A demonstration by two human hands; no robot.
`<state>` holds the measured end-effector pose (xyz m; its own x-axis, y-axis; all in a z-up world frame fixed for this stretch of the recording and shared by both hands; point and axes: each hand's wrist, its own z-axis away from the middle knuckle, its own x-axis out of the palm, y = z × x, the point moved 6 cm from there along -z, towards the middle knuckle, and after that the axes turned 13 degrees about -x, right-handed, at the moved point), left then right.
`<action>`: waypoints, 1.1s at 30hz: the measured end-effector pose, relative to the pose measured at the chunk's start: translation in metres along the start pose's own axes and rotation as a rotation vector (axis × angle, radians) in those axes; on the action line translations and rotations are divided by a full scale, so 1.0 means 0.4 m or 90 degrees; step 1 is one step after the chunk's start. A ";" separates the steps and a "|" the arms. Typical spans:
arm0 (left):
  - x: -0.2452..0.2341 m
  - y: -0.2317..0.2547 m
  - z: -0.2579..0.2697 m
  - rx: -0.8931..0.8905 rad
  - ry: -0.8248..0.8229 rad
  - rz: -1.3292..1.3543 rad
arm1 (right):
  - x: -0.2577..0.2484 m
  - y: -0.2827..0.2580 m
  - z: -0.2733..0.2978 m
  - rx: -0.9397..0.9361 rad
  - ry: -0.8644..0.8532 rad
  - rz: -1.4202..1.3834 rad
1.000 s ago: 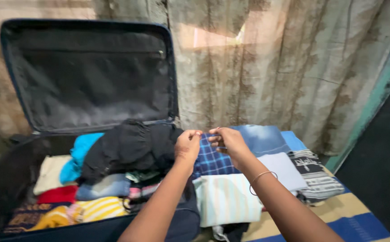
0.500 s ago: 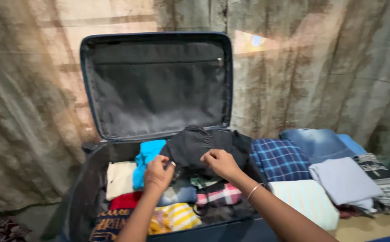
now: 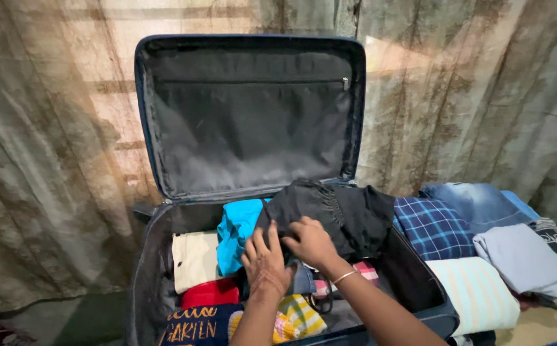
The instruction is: The person folds several items of clothing, including black pants, a blue t-shirt, and a grey sweatshirt, and places them into an open suitcase.
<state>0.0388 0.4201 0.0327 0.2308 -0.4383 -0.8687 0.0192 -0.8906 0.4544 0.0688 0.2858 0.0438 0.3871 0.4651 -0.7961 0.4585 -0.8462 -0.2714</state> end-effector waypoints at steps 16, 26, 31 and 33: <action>-0.010 -0.075 -0.075 -0.076 0.188 0.643 | -0.020 0.249 0.068 0.590 0.002 -0.336; -0.036 0.028 -0.096 0.036 -0.058 0.997 | -0.444 0.024 -0.107 0.306 0.339 -0.737; -0.182 0.268 0.013 0.216 -0.099 0.823 | -0.683 -0.227 -0.184 0.171 0.305 -0.772; -0.232 0.352 0.059 0.409 0.051 0.799 | -0.728 -0.266 -0.195 0.125 0.268 -0.770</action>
<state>-0.0028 0.3326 0.1725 -0.1837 -0.9809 0.0642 -0.6725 0.1730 0.7196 -0.0303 0.2607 0.3465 0.0495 0.9722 0.2290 0.5814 0.1584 -0.7980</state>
